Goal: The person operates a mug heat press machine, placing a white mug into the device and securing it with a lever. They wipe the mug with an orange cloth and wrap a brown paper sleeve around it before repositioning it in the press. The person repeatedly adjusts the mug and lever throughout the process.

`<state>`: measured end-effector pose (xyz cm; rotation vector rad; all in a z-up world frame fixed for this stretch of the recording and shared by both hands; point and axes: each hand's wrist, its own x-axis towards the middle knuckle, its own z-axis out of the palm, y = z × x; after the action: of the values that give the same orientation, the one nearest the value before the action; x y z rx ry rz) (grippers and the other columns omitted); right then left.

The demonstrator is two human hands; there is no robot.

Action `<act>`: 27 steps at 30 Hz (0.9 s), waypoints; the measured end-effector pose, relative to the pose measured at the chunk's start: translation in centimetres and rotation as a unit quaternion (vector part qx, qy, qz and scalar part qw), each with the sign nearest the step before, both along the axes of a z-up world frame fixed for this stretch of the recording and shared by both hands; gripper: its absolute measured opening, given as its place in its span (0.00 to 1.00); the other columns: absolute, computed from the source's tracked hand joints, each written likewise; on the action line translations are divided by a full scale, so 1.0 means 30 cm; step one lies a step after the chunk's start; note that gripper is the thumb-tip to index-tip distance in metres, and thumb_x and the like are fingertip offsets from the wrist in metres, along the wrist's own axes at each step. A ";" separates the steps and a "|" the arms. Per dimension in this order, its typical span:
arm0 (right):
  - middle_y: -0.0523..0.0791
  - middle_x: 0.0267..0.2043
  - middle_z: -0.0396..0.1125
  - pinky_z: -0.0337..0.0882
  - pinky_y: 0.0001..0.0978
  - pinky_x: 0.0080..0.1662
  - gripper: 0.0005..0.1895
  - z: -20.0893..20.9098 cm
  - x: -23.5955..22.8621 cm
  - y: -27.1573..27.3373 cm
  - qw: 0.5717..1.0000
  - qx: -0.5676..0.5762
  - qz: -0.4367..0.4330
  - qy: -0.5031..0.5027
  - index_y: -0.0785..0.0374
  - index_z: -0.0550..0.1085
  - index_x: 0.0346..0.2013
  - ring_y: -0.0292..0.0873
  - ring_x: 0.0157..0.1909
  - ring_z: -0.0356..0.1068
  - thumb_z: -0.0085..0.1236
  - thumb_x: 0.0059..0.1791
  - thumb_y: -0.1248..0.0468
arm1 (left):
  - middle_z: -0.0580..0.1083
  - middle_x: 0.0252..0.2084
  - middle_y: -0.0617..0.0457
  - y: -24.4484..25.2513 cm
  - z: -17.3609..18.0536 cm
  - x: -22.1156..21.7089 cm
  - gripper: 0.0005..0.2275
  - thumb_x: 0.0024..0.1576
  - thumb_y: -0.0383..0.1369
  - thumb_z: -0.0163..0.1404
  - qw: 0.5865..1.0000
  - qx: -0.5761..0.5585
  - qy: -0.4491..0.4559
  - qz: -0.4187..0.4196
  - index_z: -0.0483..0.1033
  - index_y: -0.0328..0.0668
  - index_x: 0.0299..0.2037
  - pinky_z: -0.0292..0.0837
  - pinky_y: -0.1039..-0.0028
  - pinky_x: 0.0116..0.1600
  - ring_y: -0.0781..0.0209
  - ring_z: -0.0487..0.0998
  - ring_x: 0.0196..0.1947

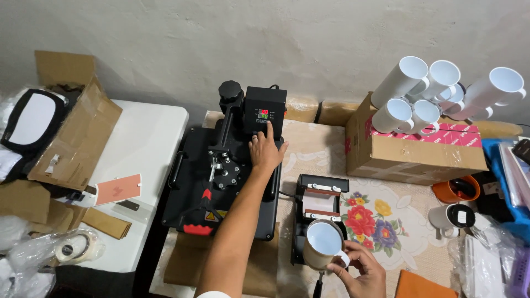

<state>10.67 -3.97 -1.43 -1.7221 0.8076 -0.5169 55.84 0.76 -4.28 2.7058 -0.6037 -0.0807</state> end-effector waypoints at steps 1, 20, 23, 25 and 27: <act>0.50 0.60 0.83 0.88 0.38 0.57 0.17 0.006 0.003 -0.001 1.000 0.001 0.001 0.001 0.66 0.82 0.27 0.44 0.61 0.83 0.88 0.33 0.68 | 0.67 0.75 0.29 0.008 0.011 -0.008 0.46 0.66 0.61 0.54 1.000 0.001 0.001 0.001 0.45 0.50 0.88 0.59 0.39 0.77 0.27 0.64 0.77; 0.48 0.58 0.82 0.85 0.36 0.53 0.15 0.031 -0.038 -0.088 0.995 -0.088 -0.036 0.030 0.64 0.82 0.30 0.43 0.59 0.81 0.85 0.39 0.64 | 0.80 0.43 0.54 0.352 -0.148 -1.013 0.09 0.65 0.38 0.60 0.914 -0.345 0.189 -0.102 0.81 0.45 0.50 0.80 0.66 0.49 0.58 0.83 0.43; 0.46 0.59 0.82 0.84 0.35 0.54 0.16 0.009 -0.061 -0.141 0.993 -0.102 -0.047 0.042 0.63 0.83 0.30 0.42 0.60 0.81 0.85 0.39 0.61 | 0.77 0.45 0.54 0.408 -0.233 -1.091 0.10 0.64 0.38 0.60 0.934 -0.305 0.159 -0.101 0.78 0.46 0.50 0.77 0.64 0.51 0.57 0.80 0.44; 0.45 0.59 0.81 0.84 0.36 0.54 0.16 0.010 -0.085 -0.167 0.991 -0.112 -0.041 0.054 0.62 0.82 0.30 0.41 0.60 0.80 0.85 0.39 0.59 | 0.76 0.47 0.52 0.446 -0.291 -1.171 0.12 0.62 0.38 0.61 0.940 -0.296 0.139 -0.099 0.76 0.46 0.51 0.78 0.64 0.51 0.56 0.81 0.45; 0.44 0.60 0.82 0.84 0.39 0.56 0.15 0.030 -0.097 -0.199 0.991 -0.096 -0.029 0.083 0.60 0.84 0.32 0.43 0.63 0.79 0.84 0.40 0.58 | 0.75 0.53 0.54 0.464 -0.347 -1.245 0.19 0.62 0.49 0.62 0.953 -0.194 0.228 -0.045 0.74 0.51 0.56 0.74 0.59 0.59 0.53 0.79 0.58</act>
<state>7.78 -9.93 -0.53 -1.9427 0.9548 -0.5082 18.48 14.67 -14.71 2.1748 -0.5310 -0.5351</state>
